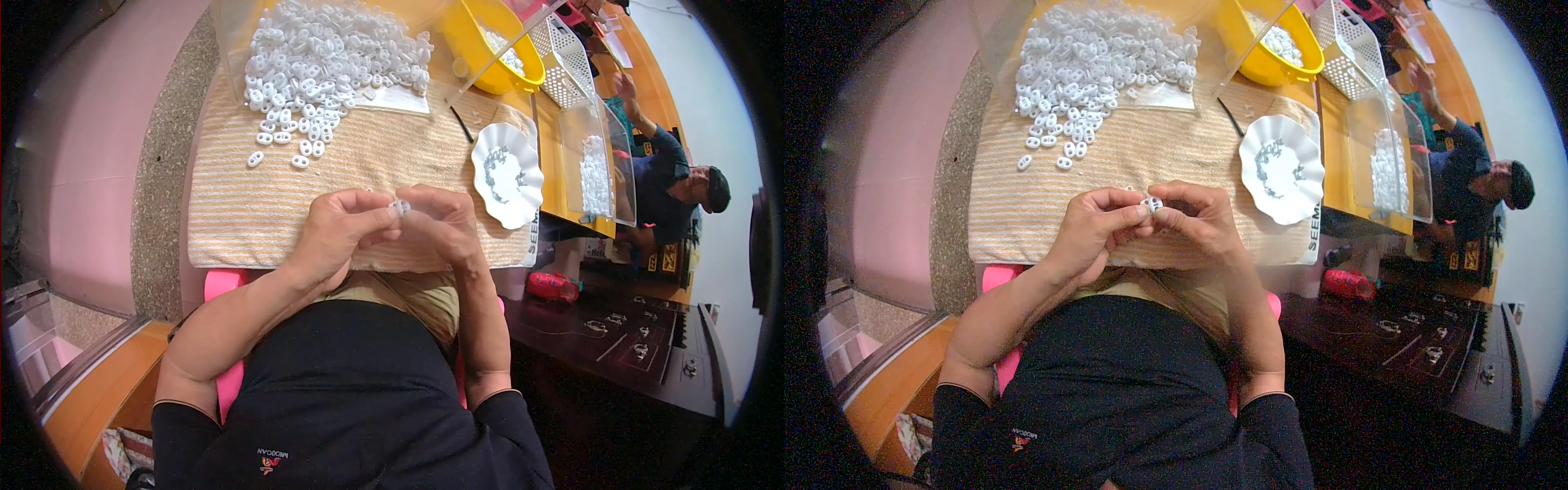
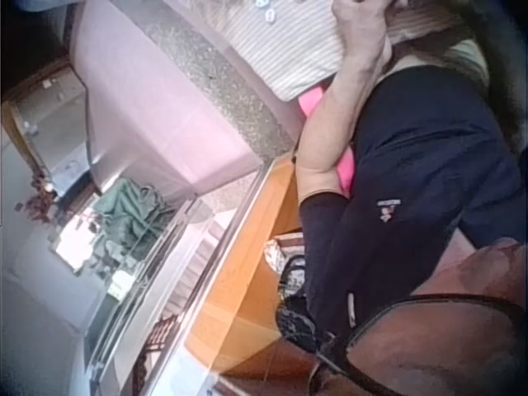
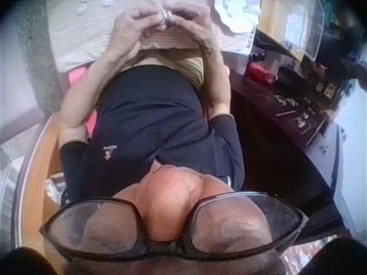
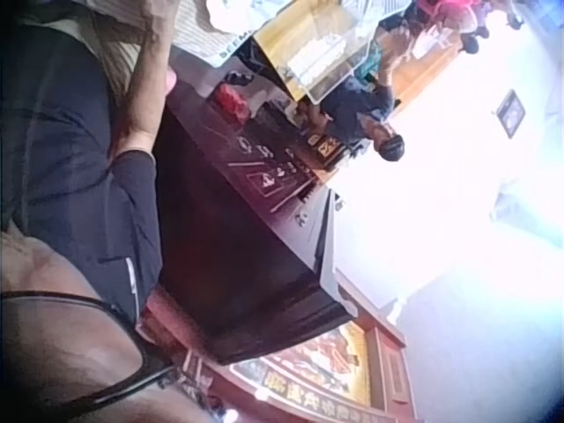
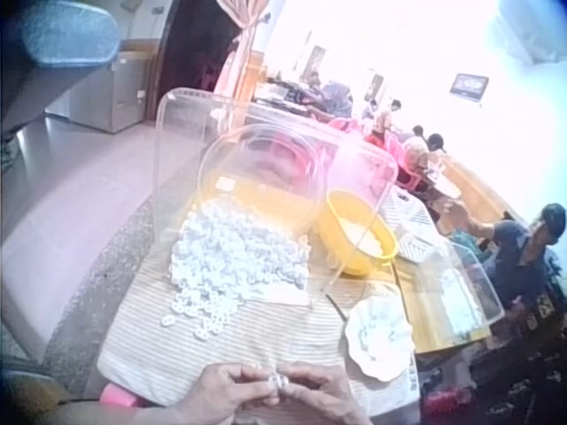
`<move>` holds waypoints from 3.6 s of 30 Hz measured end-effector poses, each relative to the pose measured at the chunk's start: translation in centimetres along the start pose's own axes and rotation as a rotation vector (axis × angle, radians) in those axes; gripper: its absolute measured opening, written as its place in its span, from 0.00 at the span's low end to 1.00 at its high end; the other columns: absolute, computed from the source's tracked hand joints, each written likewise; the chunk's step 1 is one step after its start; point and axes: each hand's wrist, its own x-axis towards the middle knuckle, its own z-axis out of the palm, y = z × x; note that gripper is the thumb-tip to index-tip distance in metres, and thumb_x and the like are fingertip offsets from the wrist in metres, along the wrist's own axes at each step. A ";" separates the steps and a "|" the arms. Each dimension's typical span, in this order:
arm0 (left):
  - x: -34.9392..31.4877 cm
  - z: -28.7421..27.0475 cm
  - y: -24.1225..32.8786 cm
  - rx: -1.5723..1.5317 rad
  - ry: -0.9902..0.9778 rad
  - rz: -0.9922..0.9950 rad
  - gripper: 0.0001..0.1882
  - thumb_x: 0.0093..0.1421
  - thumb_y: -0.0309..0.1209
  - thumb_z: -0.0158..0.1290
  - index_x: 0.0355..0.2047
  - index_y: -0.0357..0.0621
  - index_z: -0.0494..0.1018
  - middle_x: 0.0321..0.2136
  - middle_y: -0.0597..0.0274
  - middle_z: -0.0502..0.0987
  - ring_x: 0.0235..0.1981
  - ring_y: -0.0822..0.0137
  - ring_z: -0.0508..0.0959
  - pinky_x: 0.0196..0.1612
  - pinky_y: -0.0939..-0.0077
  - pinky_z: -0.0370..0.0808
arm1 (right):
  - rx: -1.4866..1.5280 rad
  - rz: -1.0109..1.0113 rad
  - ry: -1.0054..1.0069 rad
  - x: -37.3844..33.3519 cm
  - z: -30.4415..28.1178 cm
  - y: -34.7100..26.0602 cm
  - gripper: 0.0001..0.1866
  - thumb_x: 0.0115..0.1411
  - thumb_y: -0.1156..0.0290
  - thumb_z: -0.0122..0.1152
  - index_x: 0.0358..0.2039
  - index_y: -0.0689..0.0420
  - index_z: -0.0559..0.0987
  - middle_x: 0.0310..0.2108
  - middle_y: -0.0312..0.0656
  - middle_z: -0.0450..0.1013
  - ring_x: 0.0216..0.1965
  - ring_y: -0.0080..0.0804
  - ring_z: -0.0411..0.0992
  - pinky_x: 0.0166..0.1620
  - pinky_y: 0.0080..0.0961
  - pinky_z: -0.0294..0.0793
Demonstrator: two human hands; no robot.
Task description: Sorting small white plastic components from a container into a white dish.
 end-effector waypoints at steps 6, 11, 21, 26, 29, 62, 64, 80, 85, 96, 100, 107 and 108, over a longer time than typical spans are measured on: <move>0.0 0.1 -0.1 -0.067 -0.001 -0.024 0.09 0.57 0.24 0.59 0.37 0.33 0.75 0.32 0.57 0.79 0.30 0.70 0.79 0.38 0.79 0.78 | -0.029 -0.013 -0.002 0.0 -0.1 0.1 0.14 0.57 0.79 0.63 0.45 0.67 0.78 0.38 0.39 0.77 0.39 0.22 0.74 0.42 0.17 0.74; 0.0 0.2 0.0 -0.112 -0.004 -0.045 0.09 0.57 0.23 0.58 0.38 0.33 0.74 0.33 0.57 0.79 0.32 0.70 0.80 0.39 0.79 0.79 | 0.066 0.056 0.012 -0.1 0.0 -0.1 0.14 0.57 0.79 0.63 0.45 0.67 0.78 0.38 0.39 0.77 0.39 0.21 0.74 0.42 0.17 0.74; 0.0 0.2 0.4 -0.183 -0.051 -0.092 0.09 0.59 0.25 0.58 0.39 0.35 0.74 0.33 0.58 0.79 0.32 0.70 0.79 0.39 0.78 0.79 | 0.128 -0.043 -0.033 -0.1 -0.1 0.3 0.15 0.57 0.81 0.62 0.46 0.66 0.77 0.39 0.39 0.76 0.40 0.23 0.75 0.43 0.18 0.74; 0.1 0.2 0.3 -0.195 -0.093 -0.090 0.09 0.59 0.26 0.58 0.39 0.38 0.75 0.33 0.59 0.79 0.32 0.71 0.79 0.39 0.79 0.80 | 0.180 -0.131 -0.105 0.2 -0.2 0.6 0.14 0.57 0.81 0.62 0.45 0.66 0.77 0.38 0.39 0.74 0.40 0.22 0.73 0.42 0.18 0.73; -0.1 0.3 0.6 -0.193 -0.117 -0.099 0.08 0.58 0.26 0.59 0.38 0.40 0.75 0.32 0.61 0.79 0.32 0.72 0.79 0.38 0.79 0.80 | 0.157 -0.160 -0.106 0.2 0.0 0.5 0.14 0.56 0.81 0.62 0.44 0.66 0.78 0.36 0.39 0.72 0.38 0.22 0.71 0.41 0.17 0.71; -0.2 0.4 0.9 -0.084 -0.222 -0.086 0.04 0.58 0.25 0.59 0.31 0.40 0.74 0.29 0.60 0.79 0.29 0.71 0.79 0.35 0.80 0.79 | 0.166 0.071 -0.083 -0.9 0.8 -2.6 0.12 0.53 0.73 0.66 0.36 0.66 0.78 0.31 0.38 0.71 0.35 0.24 0.70 0.39 0.19 0.67; -0.2 0.5 0.9 -0.081 -0.240 -0.087 0.04 0.59 0.26 0.58 0.31 0.40 0.74 0.30 0.60 0.79 0.31 0.72 0.79 0.36 0.80 0.79 | 0.117 -0.001 -0.116 -0.8 0.2 -2.3 0.09 0.55 0.75 0.65 0.34 0.64 0.77 0.31 0.37 0.71 0.35 0.25 0.72 0.39 0.20 0.70; 0.3 0.2 1.1 -0.043 -0.161 -0.029 0.06 0.60 0.29 0.58 0.34 0.41 0.74 0.38 0.59 0.79 0.33 0.76 0.77 0.39 0.77 0.78 | -0.297 -0.740 0.771 1.7 -6.1 -8.6 0.08 0.62 0.76 0.59 0.41 0.65 0.79 0.28 0.39 0.75 0.25 0.19 0.73 0.31 0.22 0.80; 0.4 0.3 1.2 -0.031 -0.147 -0.041 0.06 0.60 0.29 0.58 0.34 0.41 0.74 0.39 0.58 0.79 0.33 0.75 0.77 0.39 0.77 0.78 | -0.447 -0.890 0.927 2.8 -7.1 -10.3 0.10 0.62 0.75 0.59 0.42 0.65 0.78 0.29 0.38 0.74 0.24 0.19 0.71 0.28 0.18 0.77; -0.8 1.6 0.4 0.286 -0.215 0.104 0.02 0.58 0.25 0.57 0.30 0.39 0.75 0.36 0.56 0.78 0.31 0.75 0.76 0.36 0.79 0.76 | -0.989 -0.575 0.847 10.6 -14.5 -10.6 0.20 0.55 0.72 0.62 0.48 0.62 0.77 0.33 0.43 0.79 0.27 0.26 0.75 0.32 0.22 0.74; -4.5 3.5 0.4 0.486 -0.812 0.147 0.05 0.52 0.22 0.63 0.27 0.39 0.77 0.35 0.57 0.80 0.38 0.68 0.79 0.43 0.73 0.75 | -0.812 -0.534 0.842 8.7 -15.2 -8.5 0.16 0.55 0.72 0.63 0.44 0.63 0.79 0.30 0.41 0.79 0.24 0.23 0.74 0.29 0.20 0.73; -9.1 4.9 -0.9 0.513 -1.282 0.287 0.12 0.58 0.38 0.57 0.33 0.43 0.72 0.33 0.59 0.74 0.32 0.57 0.76 0.33 0.65 0.73 | -0.598 -0.320 0.659 3.7 -11.1 -7.5 0.13 0.58 0.73 0.63 0.43 0.65 0.79 0.31 0.38 0.77 0.23 0.18 0.72 0.25 0.14 0.70; -9.2 4.9 0.1 0.583 -1.339 0.208 0.12 0.59 0.39 0.56 0.32 0.43 0.72 0.32 0.59 0.74 0.32 0.57 0.76 0.33 0.64 0.73 | -0.597 -0.303 0.657 3.0 -10.8 -7.0 0.13 0.58 0.73 0.63 0.43 0.65 0.79 0.31 0.38 0.77 0.23 0.18 0.72 0.25 0.14 0.70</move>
